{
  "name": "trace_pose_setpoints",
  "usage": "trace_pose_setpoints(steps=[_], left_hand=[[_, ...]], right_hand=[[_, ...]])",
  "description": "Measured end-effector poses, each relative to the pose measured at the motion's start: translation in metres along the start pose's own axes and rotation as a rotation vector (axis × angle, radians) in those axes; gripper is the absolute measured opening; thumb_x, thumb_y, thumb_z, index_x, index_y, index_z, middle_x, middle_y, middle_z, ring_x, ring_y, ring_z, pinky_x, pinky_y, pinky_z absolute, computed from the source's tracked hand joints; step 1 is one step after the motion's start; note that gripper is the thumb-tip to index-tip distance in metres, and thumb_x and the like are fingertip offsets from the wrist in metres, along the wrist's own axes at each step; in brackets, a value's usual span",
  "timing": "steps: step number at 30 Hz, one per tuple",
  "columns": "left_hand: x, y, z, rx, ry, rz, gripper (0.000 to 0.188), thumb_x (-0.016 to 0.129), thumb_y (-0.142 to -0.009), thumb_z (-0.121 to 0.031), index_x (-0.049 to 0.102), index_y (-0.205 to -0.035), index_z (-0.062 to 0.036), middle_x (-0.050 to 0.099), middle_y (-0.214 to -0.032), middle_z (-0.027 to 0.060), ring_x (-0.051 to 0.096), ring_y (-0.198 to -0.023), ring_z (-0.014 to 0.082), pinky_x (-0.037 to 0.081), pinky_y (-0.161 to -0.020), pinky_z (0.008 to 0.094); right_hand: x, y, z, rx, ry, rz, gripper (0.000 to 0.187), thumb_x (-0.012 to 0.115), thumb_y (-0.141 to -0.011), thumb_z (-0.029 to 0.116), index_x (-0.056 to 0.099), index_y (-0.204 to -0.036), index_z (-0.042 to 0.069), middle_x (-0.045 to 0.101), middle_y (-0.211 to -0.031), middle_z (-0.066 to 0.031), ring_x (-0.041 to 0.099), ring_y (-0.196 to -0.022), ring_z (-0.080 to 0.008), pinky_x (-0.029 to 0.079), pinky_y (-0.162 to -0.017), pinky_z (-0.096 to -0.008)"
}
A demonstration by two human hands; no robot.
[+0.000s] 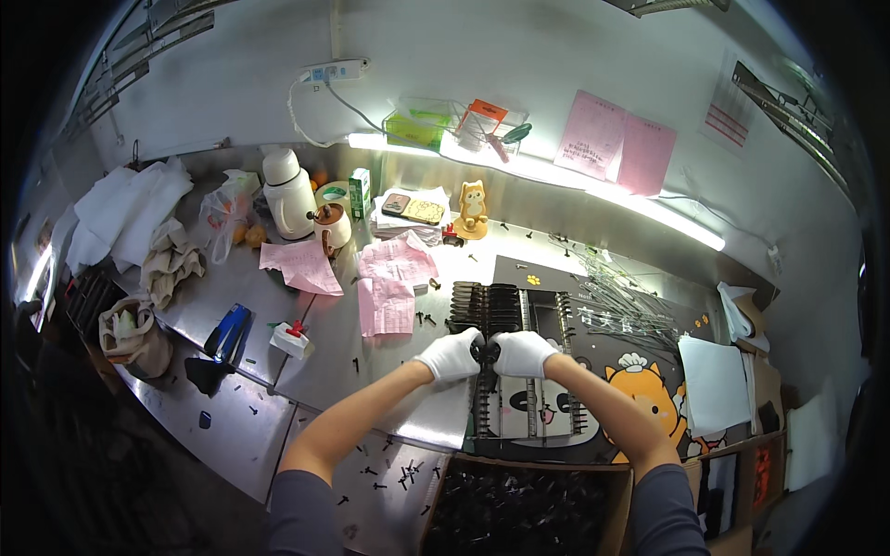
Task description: The person repeatedly picks small black plastic components from a box, assembles them by hand, and places the assembled units into a cardboard box. The person also moves a metal rack to a nearby shelf and retrieves it again.
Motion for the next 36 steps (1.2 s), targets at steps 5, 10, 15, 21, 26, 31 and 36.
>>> trace_pose_setpoints(steps=[5,10,15,21,26,31,36], left_hand=[[0.054,0.03,0.039,-0.135,0.952,-0.581,0.042,0.062,-0.077,0.0,0.051,-0.117,-0.0095,0.057,-0.091,0.0013,0.056,-0.067,0.0093,0.049,-0.056,0.0246],[0.016,0.03,0.012,0.15,0.502,-0.416,0.038,0.064,-0.076,-0.001,0.052,-0.111,-0.0099,0.059,-0.087,0.0067,0.059,-0.069,0.018,0.05,-0.058,0.0297],[-0.019,0.037,-0.036,0.243,-0.213,-0.365,0.026,0.066,-0.075,-0.01,0.058,-0.1,-0.0073,0.062,-0.088,0.016,0.063,-0.081,0.036,0.053,-0.071,0.044],[0.033,0.063,0.03,-0.378,1.229,-0.358,0.024,0.065,-0.083,-0.002,0.059,-0.102,-0.0144,0.062,-0.081,0.0008,0.057,-0.063,0.006,0.043,-0.045,0.0218],[0.025,0.104,-0.059,-0.23,1.603,-0.259,0.012,0.06,-0.093,-0.006,0.058,-0.104,-0.0115,0.061,-0.098,0.0021,0.061,-0.083,0.0111,0.05,-0.056,0.0226],[0.119,0.129,-0.13,-0.364,1.702,0.122,0.014,0.055,-0.099,-0.022,0.055,-0.11,-0.0144,0.059,-0.099,-0.0002,0.055,-0.077,0.0104,0.039,-0.052,0.0216],[0.189,0.155,-0.175,-0.418,2.05,0.665,0.025,0.054,-0.099,-0.03,0.055,-0.118,-0.0137,0.058,-0.106,0.0017,0.051,-0.085,0.0158,0.039,-0.053,0.0211]], right_hand=[[0.029,0.033,-0.006,0.23,-0.361,-0.6,0.041,0.066,-0.079,0.023,0.062,-0.116,0.004,0.068,-0.102,-0.0226,0.066,-0.093,-0.0382,0.053,-0.086,-0.0409],[0.014,0.007,-0.015,0.218,-0.665,0.062,0.037,0.068,-0.076,0.016,0.063,-0.108,-0.002,0.069,-0.076,-0.0125,0.068,-0.066,-0.0217,0.056,-0.062,-0.031],[0.03,0.012,-0.034,0.196,-1.054,0.31,0.019,0.066,-0.074,0.009,0.07,-0.091,0.0,0.068,-0.081,-0.0075,0.064,-0.069,-0.0121,0.053,-0.061,-0.0231],[0.002,0.062,-0.009,-0.024,-1.451,-0.049,0.045,0.061,-0.078,-0.006,0.056,-0.121,0.006,0.065,-0.101,-0.0079,0.065,-0.089,-0.0162,0.059,-0.071,-0.0298],[0.02,0.12,-0.002,-0.087,-2.002,-0.288,0.026,0.057,-0.077,-0.01,0.057,-0.097,0.006,0.062,-0.1,-0.0115,0.064,-0.091,-0.0248,0.06,-0.072,-0.0401],[0.041,0.18,0.003,0.005,-1.89,-0.826,0.015,0.054,-0.081,-0.003,0.061,-0.093,0.003,0.064,-0.095,-0.0076,0.062,-0.09,-0.0184,0.052,-0.084,-0.0314],[0.057,0.245,-0.004,0.067,-1.39,-0.596,0.036,0.05,-0.099,0.033,0.065,-0.109,0.001,0.066,-0.104,-0.0045,0.057,-0.096,-0.0111,0.044,-0.089,-0.0271]])
Point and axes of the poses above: each hand's wrist, its own y-axis away from the middle knuckle, its own x-axis out of the palm, z = x × y, the point moved 9 cm from there along -y, towards the middle knuckle
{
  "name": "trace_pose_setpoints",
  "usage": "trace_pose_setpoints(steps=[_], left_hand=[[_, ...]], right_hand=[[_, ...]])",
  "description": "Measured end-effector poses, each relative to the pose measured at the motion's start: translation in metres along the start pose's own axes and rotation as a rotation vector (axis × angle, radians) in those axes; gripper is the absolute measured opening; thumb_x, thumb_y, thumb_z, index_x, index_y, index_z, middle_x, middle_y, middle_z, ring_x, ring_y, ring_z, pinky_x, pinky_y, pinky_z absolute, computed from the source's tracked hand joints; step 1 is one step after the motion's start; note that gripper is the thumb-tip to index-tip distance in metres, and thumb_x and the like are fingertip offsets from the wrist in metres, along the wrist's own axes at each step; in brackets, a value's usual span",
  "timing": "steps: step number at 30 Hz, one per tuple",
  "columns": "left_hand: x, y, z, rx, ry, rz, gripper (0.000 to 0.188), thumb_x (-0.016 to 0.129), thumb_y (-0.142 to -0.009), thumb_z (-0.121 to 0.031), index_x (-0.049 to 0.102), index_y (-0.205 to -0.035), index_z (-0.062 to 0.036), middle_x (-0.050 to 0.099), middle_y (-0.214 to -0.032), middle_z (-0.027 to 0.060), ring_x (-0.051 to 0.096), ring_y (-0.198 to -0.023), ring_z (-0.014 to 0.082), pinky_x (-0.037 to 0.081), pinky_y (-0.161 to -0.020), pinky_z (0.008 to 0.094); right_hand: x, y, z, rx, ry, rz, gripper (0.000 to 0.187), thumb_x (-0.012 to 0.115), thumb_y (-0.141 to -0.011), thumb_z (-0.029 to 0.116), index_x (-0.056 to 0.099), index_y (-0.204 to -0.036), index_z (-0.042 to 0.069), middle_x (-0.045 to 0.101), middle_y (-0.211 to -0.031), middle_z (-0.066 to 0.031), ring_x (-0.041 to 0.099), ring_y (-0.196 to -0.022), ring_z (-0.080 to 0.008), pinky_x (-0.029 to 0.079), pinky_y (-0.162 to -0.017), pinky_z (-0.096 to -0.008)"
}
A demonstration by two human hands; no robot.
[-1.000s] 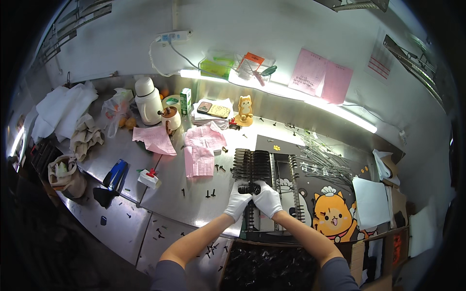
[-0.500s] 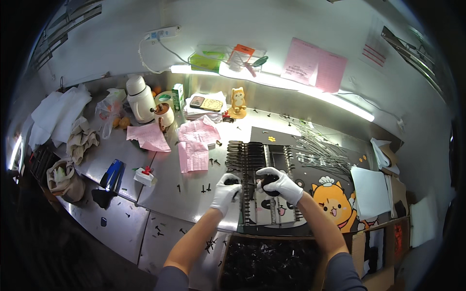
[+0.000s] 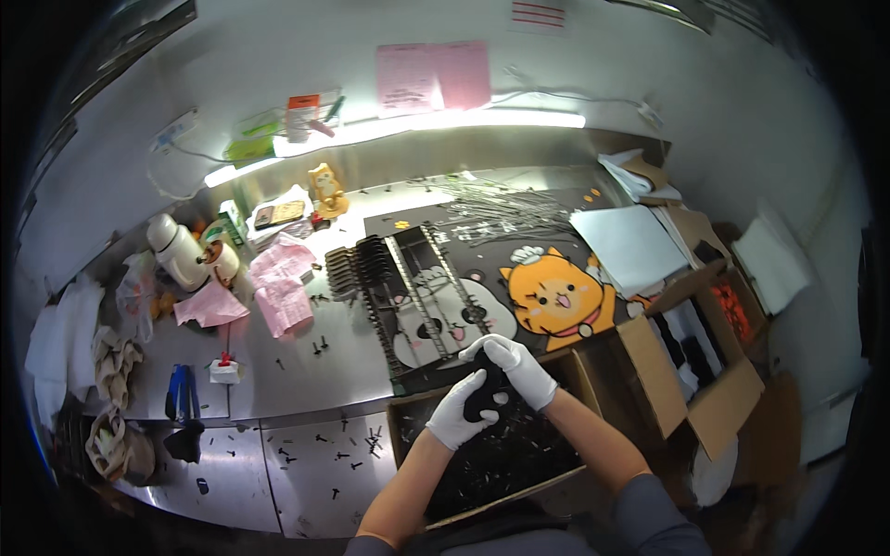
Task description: The person repeatedly picks small black plastic components from a box, assembles them by hand, and places the assembled units into a cardboard box. The person also moves a metal rack to a nearby shelf and retrieves it again.
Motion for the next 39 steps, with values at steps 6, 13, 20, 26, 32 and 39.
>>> trace_pose_setpoints(steps=[6,13,20,26,32,39], left_hand=[[0.03,-0.025,0.082,-0.341,0.176,0.002,0.023,0.055,-0.098,-0.03,0.059,-0.114,-0.0138,0.058,-0.102,0.0058,0.051,-0.088,0.0201,0.042,-0.054,0.0226],[0.042,-0.065,0.207,-0.638,-0.221,-0.014,0.041,0.058,-0.095,-0.035,0.052,-0.123,-0.0048,0.056,-0.106,0.0075,0.052,-0.086,0.0166,0.042,-0.054,0.021],[0.108,-0.222,0.266,-0.368,-0.719,-0.095,0.034,0.065,-0.087,-0.005,0.056,-0.12,-0.0004,0.06,-0.099,0.0068,0.057,-0.08,0.0127,0.046,-0.06,0.0229],[0.108,-0.399,0.291,-0.276,-1.019,-0.364,0.028,0.066,-0.088,-0.014,0.06,-0.115,-0.0089,0.058,-0.089,-0.0006,0.056,-0.075,0.0065,0.044,-0.056,0.0218],[0.076,-0.452,0.298,-0.21,-0.659,-0.465,0.02,0.062,-0.088,-0.007,0.056,-0.106,-0.0104,0.061,-0.093,0.0044,0.059,-0.076,0.0138,0.047,-0.057,0.0243],[0.101,-0.437,0.291,0.204,-0.463,-0.317,0.025,0.051,-0.087,-0.002,0.056,-0.112,-0.0045,0.062,-0.099,0.0104,0.062,-0.086,0.0227,0.054,-0.073,0.0343]], right_hand=[[-0.077,0.106,0.117,-0.516,1.179,0.049,0.047,0.061,-0.074,0.003,0.059,-0.121,0.003,0.059,-0.125,-0.0148,0.056,-0.118,-0.0304,0.046,-0.098,-0.0368],[-0.167,0.218,0.067,-0.541,1.075,0.213,0.032,0.067,-0.079,0.022,0.063,-0.109,0.014,0.068,-0.102,-0.0049,0.067,-0.089,-0.0222,0.054,-0.076,-0.0327],[-0.513,0.265,0.04,0.019,1.404,-0.399,0.027,0.072,-0.076,0.028,0.07,-0.1,0.015,0.068,-0.087,-0.0109,0.062,-0.088,-0.0318,0.05,-0.08,-0.0427],[-0.595,0.212,-0.07,0.245,1.487,0.06,0.028,0.068,-0.077,0.014,0.071,-0.105,0.017,0.069,-0.096,-0.0126,0.062,-0.096,-0.0314,0.049,-0.085,-0.0426],[-0.595,0.236,-0.077,0.213,1.579,0.151,0.035,0.055,-0.076,0.006,0.072,-0.106,0.012,0.069,-0.105,-0.0075,0.063,-0.096,-0.0301,0.05,-0.084,-0.0403],[-0.581,0.245,-0.055,0.33,0.588,-0.403,0.03,0.053,-0.092,0.03,0.07,-0.101,0.007,0.069,-0.091,-0.0086,0.065,-0.08,-0.0229,0.05,-0.074,-0.0343]])
Point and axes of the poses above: each hand's wrist, its own y-axis away from the middle knuckle, its own x-axis out of the palm, z = x × y, the point moved 9 cm from there along -y, towards the middle knuckle
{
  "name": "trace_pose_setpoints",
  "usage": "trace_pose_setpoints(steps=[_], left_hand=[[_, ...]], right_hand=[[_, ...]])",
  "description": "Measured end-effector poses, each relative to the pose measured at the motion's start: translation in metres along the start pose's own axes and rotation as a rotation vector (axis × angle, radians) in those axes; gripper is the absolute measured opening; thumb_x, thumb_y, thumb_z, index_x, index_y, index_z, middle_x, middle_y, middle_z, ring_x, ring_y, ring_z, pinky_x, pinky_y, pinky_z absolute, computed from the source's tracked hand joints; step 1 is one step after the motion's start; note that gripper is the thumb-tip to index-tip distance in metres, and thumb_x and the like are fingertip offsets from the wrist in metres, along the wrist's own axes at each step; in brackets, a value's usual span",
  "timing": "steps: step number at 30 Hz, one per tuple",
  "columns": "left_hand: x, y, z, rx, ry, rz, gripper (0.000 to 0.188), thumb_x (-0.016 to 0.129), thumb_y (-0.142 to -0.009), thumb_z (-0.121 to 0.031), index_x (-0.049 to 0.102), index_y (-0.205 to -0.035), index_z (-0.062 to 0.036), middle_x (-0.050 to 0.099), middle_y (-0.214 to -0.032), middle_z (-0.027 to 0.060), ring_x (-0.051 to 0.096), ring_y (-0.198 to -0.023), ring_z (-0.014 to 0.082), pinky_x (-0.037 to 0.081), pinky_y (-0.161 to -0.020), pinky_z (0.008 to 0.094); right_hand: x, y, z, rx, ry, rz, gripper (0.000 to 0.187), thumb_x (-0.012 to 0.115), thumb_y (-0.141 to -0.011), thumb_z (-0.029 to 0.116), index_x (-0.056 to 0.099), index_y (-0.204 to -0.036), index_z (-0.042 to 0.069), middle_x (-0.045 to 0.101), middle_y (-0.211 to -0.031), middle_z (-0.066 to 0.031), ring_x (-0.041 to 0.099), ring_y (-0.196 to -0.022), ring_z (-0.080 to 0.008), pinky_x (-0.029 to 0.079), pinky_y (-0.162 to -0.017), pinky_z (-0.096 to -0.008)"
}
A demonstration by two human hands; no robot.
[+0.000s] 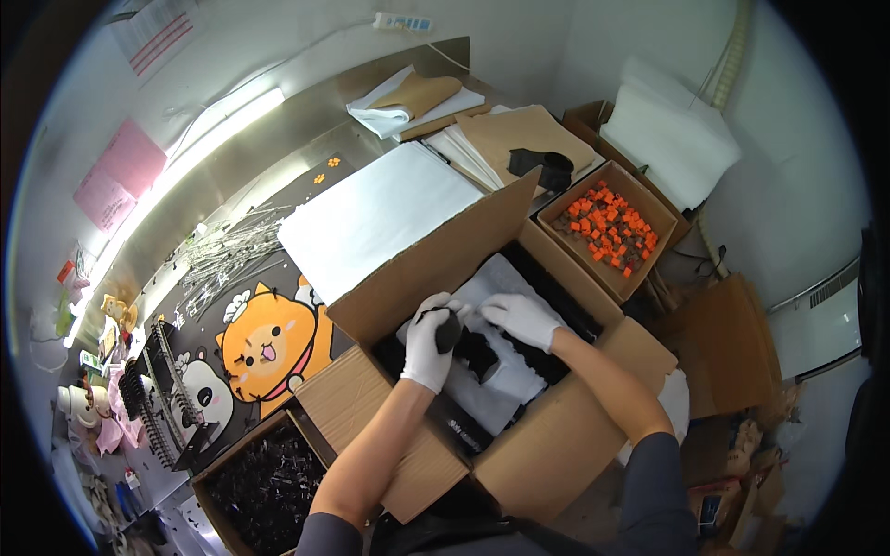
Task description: The person repeatedly picks small black plastic components from a box, assembles them by hand, and places the assembled units into a cardboard box. The person also moves a metal rack to a nearby shelf and retrieves it again.
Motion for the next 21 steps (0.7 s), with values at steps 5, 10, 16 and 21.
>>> trace_pose_setpoints(steps=[5,10,16,21], left_hand=[[0.033,0.043,0.016,0.237,-0.732,0.278,0.039,0.057,-0.088,-0.009,0.055,-0.126,0.0013,0.058,-0.125,0.0139,0.054,-0.119,0.024,0.042,-0.103,0.034],[0.002,0.062,-0.012,0.143,-0.578,0.022,0.046,0.055,-0.095,-0.019,0.047,-0.136,0.0004,0.052,-0.135,0.0135,0.045,-0.13,0.0229,0.032,-0.111,0.0332],[-0.04,0.118,-0.071,0.128,-0.452,0.049,0.027,0.055,-0.095,-0.012,0.059,-0.117,0.0019,0.065,-0.112,0.0113,0.062,-0.105,0.0187,0.047,-0.096,0.0316],[-0.119,0.175,-0.123,0.278,-0.316,-0.093,0.025,0.054,-0.094,-0.009,0.059,-0.115,0.0041,0.065,-0.111,0.0125,0.063,-0.103,0.0195,0.048,-0.095,0.0308]], right_hand=[[0.051,0.063,0.002,0.203,-0.907,0.328,0.026,0.061,-0.093,0.024,0.06,-0.111,0.005,0.05,-0.071,0.0054,0.045,-0.061,-0.0032,0.038,-0.054,-0.0202],[0.02,0.077,0.009,-0.033,0.236,0.286,0.035,0.069,-0.081,0.024,0.066,-0.11,0.005,0.069,-0.091,-0.0094,0.065,-0.083,-0.0225,0.052,-0.076,-0.034],[0.056,0.076,-0.025,-0.202,0.701,0.113,0.034,0.07,-0.079,0.02,0.061,-0.108,0.005,0.066,-0.104,-0.0194,0.064,-0.096,-0.0372,0.051,-0.085,-0.0448],[0.054,0.078,-0.029,0.094,0.679,0.069,0.041,0.071,-0.079,0.024,0.055,-0.107,-0.002,0.066,-0.1,-0.0251,0.065,-0.093,-0.0402,0.052,-0.082,-0.0479]])
Point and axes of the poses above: each hand's wrist, its own y-axis away from the middle knuckle, its own x-axis out of the palm, z = x × y, the point moved 9 cm from there along -y, towards the middle knuckle
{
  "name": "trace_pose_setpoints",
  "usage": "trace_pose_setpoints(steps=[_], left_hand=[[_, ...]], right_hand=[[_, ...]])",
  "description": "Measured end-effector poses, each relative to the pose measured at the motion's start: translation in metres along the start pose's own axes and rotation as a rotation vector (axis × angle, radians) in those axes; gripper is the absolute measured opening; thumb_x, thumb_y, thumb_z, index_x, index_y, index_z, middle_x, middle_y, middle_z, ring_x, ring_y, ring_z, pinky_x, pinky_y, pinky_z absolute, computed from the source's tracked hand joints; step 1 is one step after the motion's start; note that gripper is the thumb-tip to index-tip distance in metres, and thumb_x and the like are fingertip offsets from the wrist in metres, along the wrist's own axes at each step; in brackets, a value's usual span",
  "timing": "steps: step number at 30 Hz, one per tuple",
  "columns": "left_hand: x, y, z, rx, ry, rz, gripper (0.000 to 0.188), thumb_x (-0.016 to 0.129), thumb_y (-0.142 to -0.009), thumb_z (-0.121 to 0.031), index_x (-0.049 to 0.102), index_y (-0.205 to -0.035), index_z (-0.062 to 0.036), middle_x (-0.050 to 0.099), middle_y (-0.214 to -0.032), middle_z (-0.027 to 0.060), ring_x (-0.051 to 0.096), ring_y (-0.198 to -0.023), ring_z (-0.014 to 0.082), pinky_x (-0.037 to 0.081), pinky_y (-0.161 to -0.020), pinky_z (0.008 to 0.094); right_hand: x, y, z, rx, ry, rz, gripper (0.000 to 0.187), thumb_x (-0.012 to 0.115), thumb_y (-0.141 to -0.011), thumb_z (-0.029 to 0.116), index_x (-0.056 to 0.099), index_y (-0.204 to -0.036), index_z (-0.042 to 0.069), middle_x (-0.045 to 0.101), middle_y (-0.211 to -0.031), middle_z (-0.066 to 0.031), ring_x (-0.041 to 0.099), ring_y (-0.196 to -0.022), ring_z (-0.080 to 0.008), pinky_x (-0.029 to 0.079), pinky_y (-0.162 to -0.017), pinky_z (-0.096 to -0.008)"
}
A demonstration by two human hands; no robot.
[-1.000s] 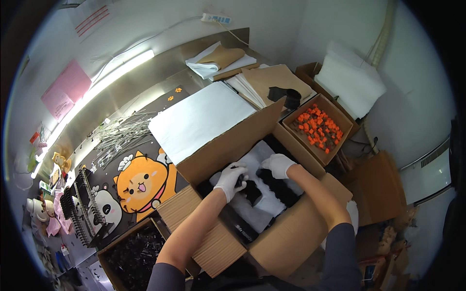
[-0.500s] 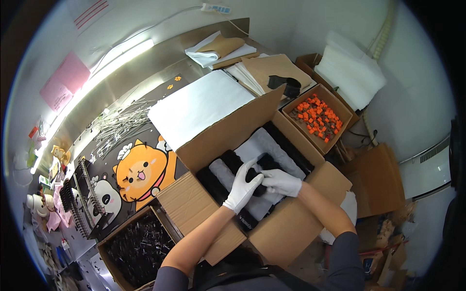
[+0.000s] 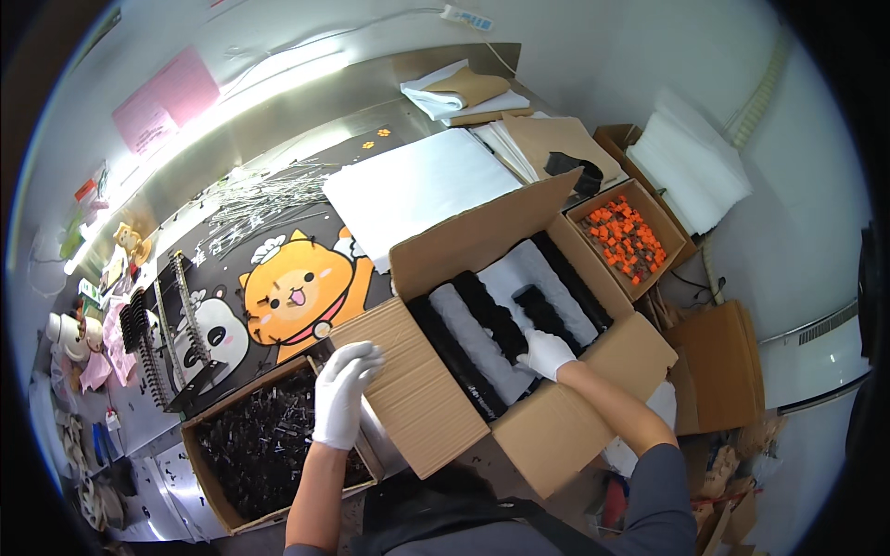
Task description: The person repeatedly picks small black plastic components from a box, assembles them by hand, and places the assembled units into a cardboard box. The person also moves a metal rack to a nearby shelf and retrieves it again.
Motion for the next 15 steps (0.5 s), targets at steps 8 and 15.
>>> trace_pose_setpoints(steps=[8,15], left_hand=[[-0.238,0.105,-0.093,0.35,-0.065,-0.559,0.023,0.055,-0.094,-0.009,0.061,-0.114,0.0016,0.066,-0.109,0.0113,0.064,-0.1,0.0192,0.05,-0.092,0.0323],[-0.426,0.152,-0.163,0.578,-0.682,-0.854,0.025,0.056,-0.089,-0.001,0.063,-0.113,0.0013,0.066,-0.11,0.0113,0.063,-0.1,0.0206,0.049,-0.092,0.0316]], right_hand=[[-0.077,-0.001,0.089,-0.113,0.069,-0.242,0.047,0.067,-0.083,0.026,0.059,-0.123,0.003,0.064,-0.117,-0.0187,0.063,-0.104,-0.0358,0.05,-0.09,-0.0452],[-0.042,0.026,0.466,-0.96,-0.429,-0.237,0.036,0.066,-0.082,0.012,0.062,-0.116,0.002,0.066,-0.112,-0.018,0.064,-0.103,-0.0325,0.051,-0.09,-0.038]])
Point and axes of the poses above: each hand's wrist, its own y-axis away from the middle knuckle, its own x-axis out of the palm, z = x × y, the point moved 9 cm from there along -y, towards the middle knuckle
